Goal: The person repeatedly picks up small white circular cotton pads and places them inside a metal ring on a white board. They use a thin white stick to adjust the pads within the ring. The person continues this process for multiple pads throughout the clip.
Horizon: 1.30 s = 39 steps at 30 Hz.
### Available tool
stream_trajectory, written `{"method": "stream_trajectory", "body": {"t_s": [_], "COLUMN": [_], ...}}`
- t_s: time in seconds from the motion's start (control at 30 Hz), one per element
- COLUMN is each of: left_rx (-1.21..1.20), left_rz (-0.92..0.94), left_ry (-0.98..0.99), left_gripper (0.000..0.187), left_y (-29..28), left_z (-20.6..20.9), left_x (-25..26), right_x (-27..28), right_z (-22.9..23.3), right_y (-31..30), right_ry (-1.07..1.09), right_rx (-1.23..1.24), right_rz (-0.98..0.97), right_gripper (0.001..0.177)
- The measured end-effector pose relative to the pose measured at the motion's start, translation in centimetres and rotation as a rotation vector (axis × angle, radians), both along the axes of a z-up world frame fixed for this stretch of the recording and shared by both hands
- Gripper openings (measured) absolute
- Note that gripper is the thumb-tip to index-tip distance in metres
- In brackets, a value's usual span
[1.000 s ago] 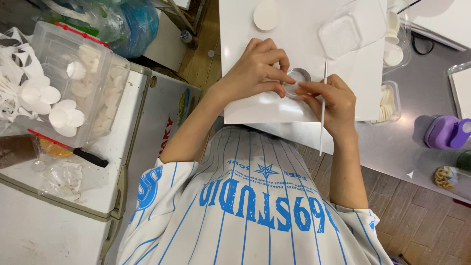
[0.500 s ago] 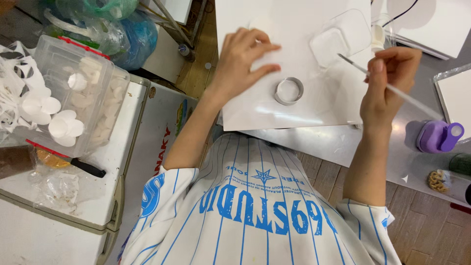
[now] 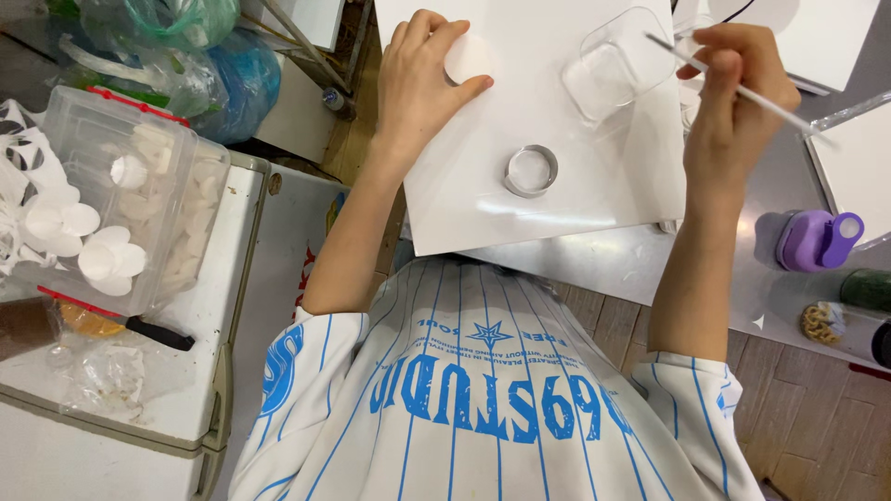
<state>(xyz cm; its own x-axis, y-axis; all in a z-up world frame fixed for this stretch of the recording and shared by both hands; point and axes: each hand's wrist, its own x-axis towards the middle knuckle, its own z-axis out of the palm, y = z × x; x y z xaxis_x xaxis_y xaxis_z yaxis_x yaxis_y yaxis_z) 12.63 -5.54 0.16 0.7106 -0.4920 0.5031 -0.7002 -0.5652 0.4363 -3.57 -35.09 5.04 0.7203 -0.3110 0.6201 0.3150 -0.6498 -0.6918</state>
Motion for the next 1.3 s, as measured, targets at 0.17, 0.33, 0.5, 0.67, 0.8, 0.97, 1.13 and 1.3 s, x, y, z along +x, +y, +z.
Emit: {"method": "stream_trajectory", "body": {"t_s": [0.17,0.33,0.5,0.67,0.8,0.97,1.13,1.3], "left_rx": [0.017,0.011,-0.006,-0.056,-0.077,-0.112,-0.078,-0.025], "left_rz": [0.002,-0.007,-0.029,-0.122,-0.264,-0.292,-0.229,-0.183], "left_ry": [0.054,0.081,0.074,0.004,0.000,-0.015,0.071,0.006], "left_gripper": [0.071,0.071,0.072,0.076,0.074,0.071,0.043,0.016], "left_y": [0.4,0.4,0.7,0.4,-1.1,-2.1,-2.5,-2.4], "left_z": [0.6,1.5,3.2,4.9,5.7,6.0,4.5,3.3], "left_x": [0.0,-0.1,-1.0,-4.0,-9.4,-13.6,-14.0,-14.1], "right_x": [-3.2,-4.8,-4.9,-6.1,-6.5,-7.3,-7.7,-8.7], "right_z": [-2.9,-6.5,-7.8,-7.4,-6.7,-5.9,-5.6,-6.0], "right_y": [1.6,2.6,1.9,3.6,7.1,9.3,8.0,7.6], "right_ry": [-0.100,-0.047,-0.135,-0.048,0.005,0.083,0.048,0.076], "right_rx": [0.161,0.355,0.454,0.375,0.475,0.612,0.582,0.540], "right_rz": [0.075,-0.001,0.037,-0.006,0.186,0.149,-0.011,-0.070], "right_gripper": [0.040,0.037,0.039,0.028,0.032,0.039,0.041,0.035]}}
